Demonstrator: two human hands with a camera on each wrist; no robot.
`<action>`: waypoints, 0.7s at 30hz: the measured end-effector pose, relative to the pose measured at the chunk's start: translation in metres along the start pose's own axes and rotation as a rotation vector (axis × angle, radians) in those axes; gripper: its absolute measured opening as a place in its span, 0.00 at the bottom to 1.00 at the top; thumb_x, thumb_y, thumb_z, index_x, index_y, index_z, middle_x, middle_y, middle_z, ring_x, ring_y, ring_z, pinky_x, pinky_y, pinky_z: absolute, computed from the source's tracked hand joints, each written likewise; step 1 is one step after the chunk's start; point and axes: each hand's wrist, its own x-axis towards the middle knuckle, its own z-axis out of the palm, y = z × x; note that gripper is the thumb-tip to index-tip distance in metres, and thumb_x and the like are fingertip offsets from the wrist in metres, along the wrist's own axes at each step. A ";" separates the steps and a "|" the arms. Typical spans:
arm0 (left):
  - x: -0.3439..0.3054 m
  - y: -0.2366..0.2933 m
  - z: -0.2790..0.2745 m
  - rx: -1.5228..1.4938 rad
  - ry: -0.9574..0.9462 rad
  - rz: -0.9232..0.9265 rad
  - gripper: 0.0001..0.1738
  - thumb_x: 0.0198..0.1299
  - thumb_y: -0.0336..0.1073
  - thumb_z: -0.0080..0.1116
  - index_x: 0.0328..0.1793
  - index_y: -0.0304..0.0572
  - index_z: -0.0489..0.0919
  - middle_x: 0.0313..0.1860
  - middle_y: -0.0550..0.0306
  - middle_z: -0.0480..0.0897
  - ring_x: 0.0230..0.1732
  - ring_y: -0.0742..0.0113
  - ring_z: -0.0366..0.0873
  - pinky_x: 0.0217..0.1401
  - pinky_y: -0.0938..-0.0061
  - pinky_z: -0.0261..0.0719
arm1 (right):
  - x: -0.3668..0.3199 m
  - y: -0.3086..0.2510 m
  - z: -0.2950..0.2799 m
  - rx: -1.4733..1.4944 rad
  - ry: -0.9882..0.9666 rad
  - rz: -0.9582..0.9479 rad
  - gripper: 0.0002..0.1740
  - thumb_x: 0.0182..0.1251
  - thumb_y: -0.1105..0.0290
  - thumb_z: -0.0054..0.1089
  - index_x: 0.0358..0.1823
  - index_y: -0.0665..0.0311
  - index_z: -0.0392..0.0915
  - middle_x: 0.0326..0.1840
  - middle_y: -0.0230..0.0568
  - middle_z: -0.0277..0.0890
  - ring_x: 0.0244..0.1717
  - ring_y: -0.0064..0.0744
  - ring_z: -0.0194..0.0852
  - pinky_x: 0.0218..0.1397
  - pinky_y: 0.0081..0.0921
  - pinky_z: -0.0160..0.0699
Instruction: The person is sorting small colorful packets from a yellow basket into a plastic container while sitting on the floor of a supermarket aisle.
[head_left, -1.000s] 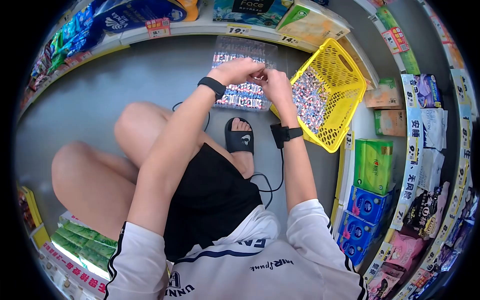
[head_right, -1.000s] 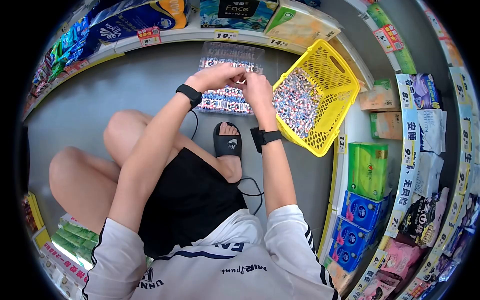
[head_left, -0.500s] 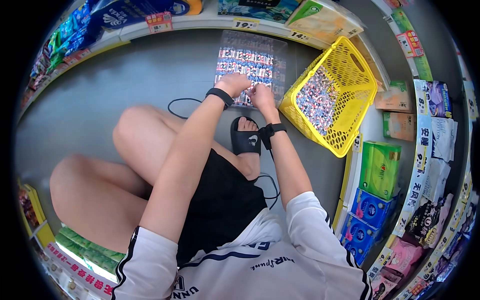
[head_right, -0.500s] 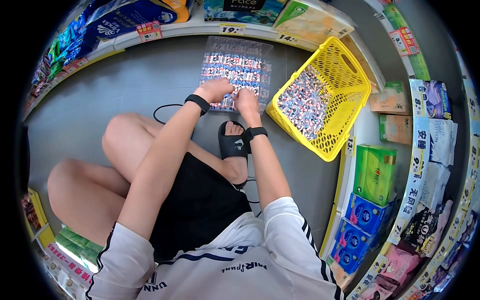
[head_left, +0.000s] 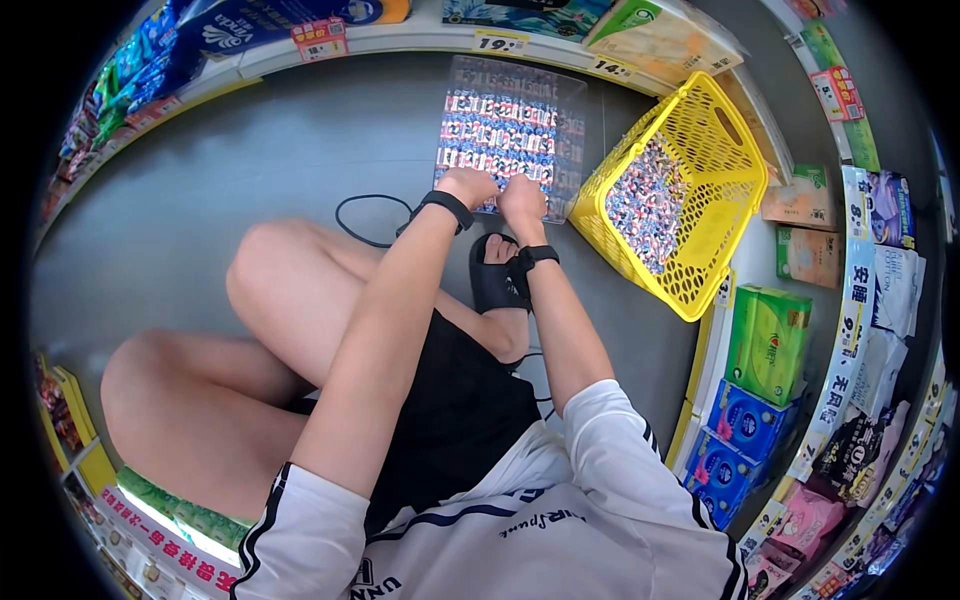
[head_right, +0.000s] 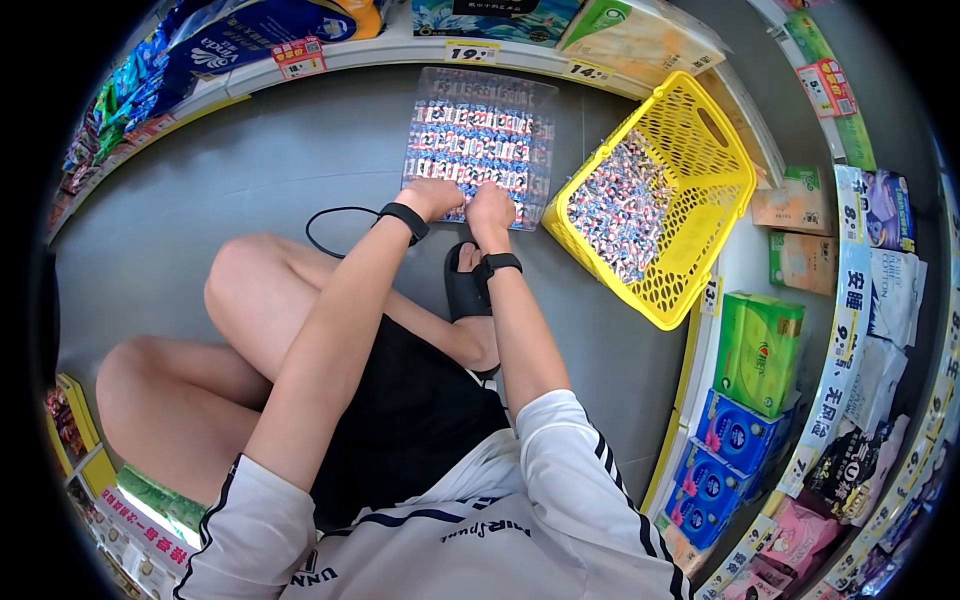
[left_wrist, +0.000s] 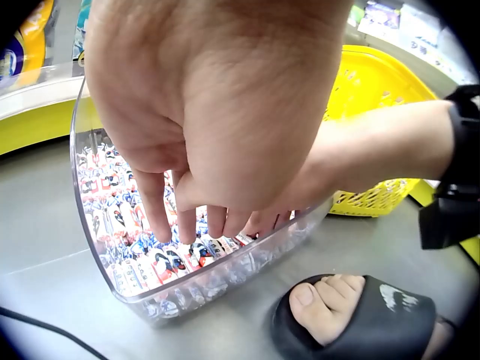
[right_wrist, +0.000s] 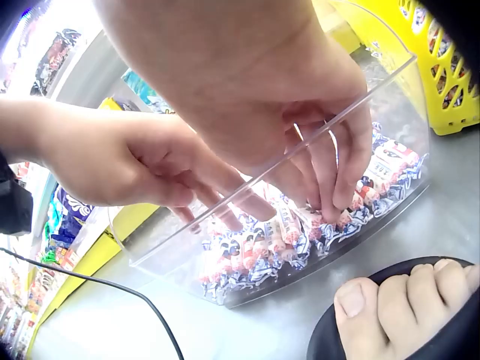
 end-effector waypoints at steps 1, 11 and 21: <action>0.000 0.001 0.000 -0.001 0.001 0.001 0.13 0.63 0.28 0.56 0.51 0.45 0.86 0.55 0.47 0.86 0.56 0.49 0.85 0.54 0.57 0.85 | 0.002 0.002 0.003 0.016 0.039 0.019 0.16 0.58 0.65 0.67 0.43 0.67 0.87 0.50 0.64 0.83 0.54 0.61 0.84 0.57 0.47 0.83; 0.004 0.001 0.015 -0.007 -0.052 -0.032 0.14 0.68 0.36 0.52 0.54 0.51 0.86 0.56 0.51 0.86 0.58 0.49 0.84 0.56 0.55 0.84 | 0.007 0.015 0.011 0.093 -0.004 0.004 0.11 0.62 0.68 0.63 0.42 0.65 0.87 0.48 0.59 0.85 0.51 0.59 0.85 0.54 0.47 0.85; 0.003 0.007 0.022 -0.040 -0.021 -0.017 0.14 0.68 0.35 0.50 0.52 0.44 0.85 0.53 0.46 0.86 0.54 0.46 0.85 0.55 0.55 0.85 | 0.007 0.014 0.008 0.153 -0.026 0.017 0.09 0.54 0.65 0.72 0.36 0.58 0.89 0.44 0.54 0.86 0.50 0.55 0.86 0.54 0.44 0.85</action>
